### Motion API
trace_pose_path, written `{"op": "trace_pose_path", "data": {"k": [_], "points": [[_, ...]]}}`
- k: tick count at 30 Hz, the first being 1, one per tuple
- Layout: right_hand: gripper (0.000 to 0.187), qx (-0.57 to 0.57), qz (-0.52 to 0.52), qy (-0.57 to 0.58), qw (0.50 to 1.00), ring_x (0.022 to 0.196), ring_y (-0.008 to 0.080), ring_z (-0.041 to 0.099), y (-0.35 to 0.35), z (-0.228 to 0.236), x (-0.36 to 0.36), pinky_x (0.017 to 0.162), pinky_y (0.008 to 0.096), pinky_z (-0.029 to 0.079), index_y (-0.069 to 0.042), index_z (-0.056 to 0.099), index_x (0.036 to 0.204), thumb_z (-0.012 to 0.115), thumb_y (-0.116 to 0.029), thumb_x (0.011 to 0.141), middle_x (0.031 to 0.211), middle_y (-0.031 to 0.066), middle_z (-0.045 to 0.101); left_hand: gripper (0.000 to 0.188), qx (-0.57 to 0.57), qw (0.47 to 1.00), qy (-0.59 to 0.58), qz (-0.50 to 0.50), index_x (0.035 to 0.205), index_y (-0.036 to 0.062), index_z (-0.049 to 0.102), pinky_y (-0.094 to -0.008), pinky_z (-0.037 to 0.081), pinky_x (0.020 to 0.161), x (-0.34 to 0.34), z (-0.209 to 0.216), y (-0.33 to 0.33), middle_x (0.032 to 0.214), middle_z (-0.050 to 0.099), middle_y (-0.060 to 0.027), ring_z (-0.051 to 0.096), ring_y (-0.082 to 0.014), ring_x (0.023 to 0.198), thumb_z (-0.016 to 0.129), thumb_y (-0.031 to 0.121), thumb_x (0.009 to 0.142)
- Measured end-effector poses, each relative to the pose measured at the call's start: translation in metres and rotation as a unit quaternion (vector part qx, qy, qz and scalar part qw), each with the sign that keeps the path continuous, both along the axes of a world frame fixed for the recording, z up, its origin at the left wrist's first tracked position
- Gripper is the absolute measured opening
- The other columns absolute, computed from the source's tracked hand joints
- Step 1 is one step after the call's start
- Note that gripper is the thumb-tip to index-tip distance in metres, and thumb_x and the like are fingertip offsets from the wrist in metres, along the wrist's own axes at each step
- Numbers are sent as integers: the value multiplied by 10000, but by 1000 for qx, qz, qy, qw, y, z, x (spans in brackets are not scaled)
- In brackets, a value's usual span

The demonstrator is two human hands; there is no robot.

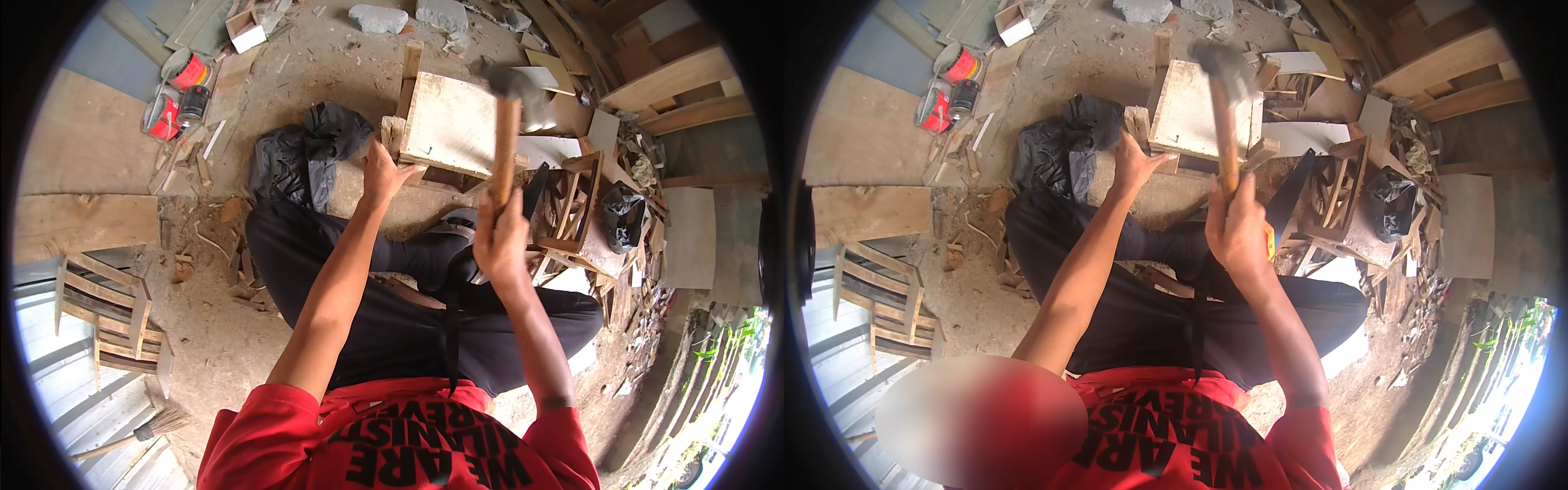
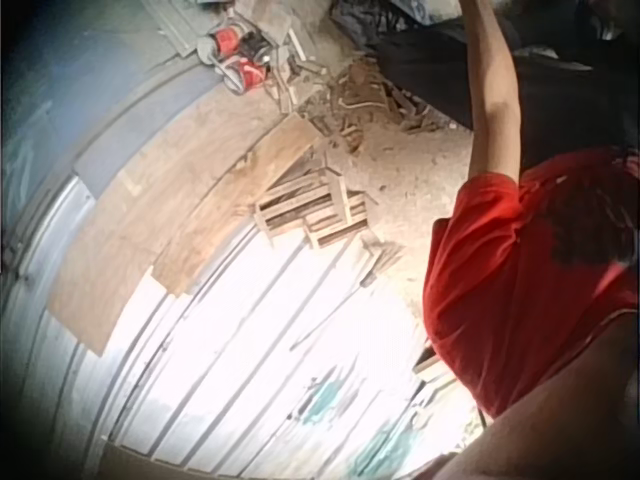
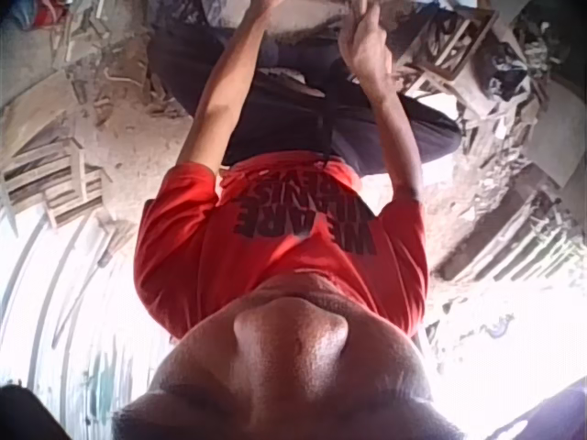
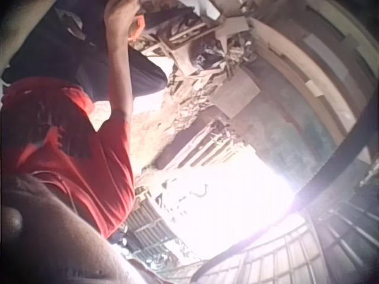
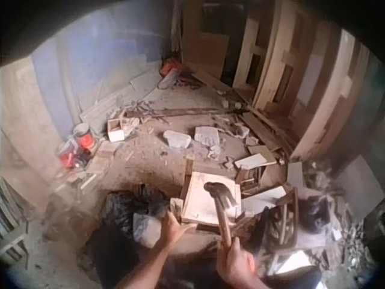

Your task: The person sits on the floor and uses a hammer to drive nails into a small wooden stool. They repeatedly position nails and strike them with the hammer, occasionally adjusting the stool's position.

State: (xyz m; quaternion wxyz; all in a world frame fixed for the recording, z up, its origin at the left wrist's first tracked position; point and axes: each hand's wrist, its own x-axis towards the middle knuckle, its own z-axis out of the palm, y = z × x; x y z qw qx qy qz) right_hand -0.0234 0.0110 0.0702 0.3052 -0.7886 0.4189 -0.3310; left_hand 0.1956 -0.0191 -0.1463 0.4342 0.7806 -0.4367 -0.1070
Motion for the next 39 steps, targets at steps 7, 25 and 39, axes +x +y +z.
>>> {"op": "trace_pose_path", "data": {"k": [7, 25, 39], "points": [[246, 47, 26, 180, 982, 665, 533, 603, 7, -60, -28, 565, 587, 466, 22, 467, 955, 577, -196, 990, 678, 309, 614, 1282, 12, 999, 32, -24, 1454, -122, 211, -564, 377, 1041, -3, -6, 6, 1355, 493, -319, 517, -436, 1256, 916, 526, 602], [261, 69, 42, 170, 982, 707, 511, 618, -6, -56, -43, 579, 508, 468, 27, 507, 917, 583, -210, 996, 695, 281, 617, 1268, 2, 1000, 5, -27, 1415, -134, 269, -546, 393, 1038, -9, -3, 9, 1298, 532, -332, 544, -446, 1213, 904, 574, 576], [429, 93, 16, 40, 995, 573, 325, 657, -3, 14, -8, 521, 424, 455, 37, 525, 932, 468, -368, 1061, 641, 227, 591, 1314, -17, 999, -45, -16, 1429, -162, 232, -531, 403, 1016, 1, 2, 3, 1303, 535, -327, 556, -445, 1194, 901, 580, 577]]}}
